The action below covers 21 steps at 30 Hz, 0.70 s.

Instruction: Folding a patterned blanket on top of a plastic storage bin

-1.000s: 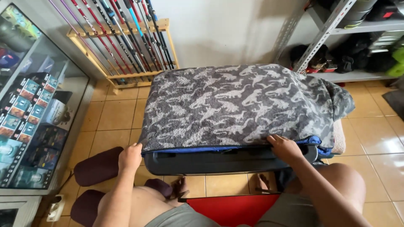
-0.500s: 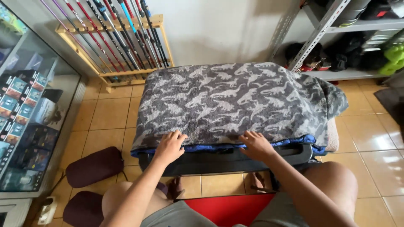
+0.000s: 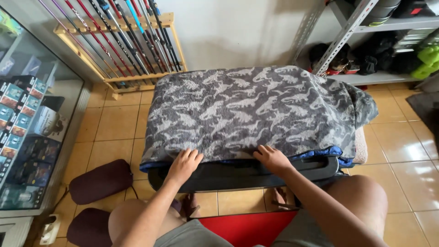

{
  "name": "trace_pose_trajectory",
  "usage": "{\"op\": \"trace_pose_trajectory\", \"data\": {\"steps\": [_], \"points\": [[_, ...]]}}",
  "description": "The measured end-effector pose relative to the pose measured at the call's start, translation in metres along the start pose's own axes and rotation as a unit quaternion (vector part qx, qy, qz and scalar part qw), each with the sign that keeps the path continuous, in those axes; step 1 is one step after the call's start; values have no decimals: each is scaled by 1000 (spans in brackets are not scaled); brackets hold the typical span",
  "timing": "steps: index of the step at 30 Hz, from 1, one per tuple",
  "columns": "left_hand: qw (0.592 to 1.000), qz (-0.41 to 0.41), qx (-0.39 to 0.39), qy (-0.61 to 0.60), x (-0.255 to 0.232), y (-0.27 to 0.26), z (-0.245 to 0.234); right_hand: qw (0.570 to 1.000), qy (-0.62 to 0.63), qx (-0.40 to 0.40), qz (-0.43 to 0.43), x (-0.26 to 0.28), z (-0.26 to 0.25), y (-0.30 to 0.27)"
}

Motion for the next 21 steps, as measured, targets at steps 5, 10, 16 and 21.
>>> {"op": "trace_pose_trajectory", "data": {"steps": [5, 10, 16, 21], "points": [[994, -98, 26, -33, 0, -2, -12, 991, 37, 125, 28, -1, 11, 6], [990, -129, 19, -60, 2, 3, -10, 992, 36, 114, 37, 18, -33, 38], [989, -142, 22, -38, -1, 10, -11, 997, 47, -62, 9, 69, -31, 82], [981, -192, 15, 6, 2, 12, -28, 992, -57, -115, 4, 104, 8, 108]]}}
Point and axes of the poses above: each hand's wrist, its own y-axis towards the middle knuckle, its own z-axis out of the palm, x = y × z, the point moved 2 cm from there along y, towards the middle knuckle, and after that the axes turned 15 degrees about -y, right-handed, at the moved point
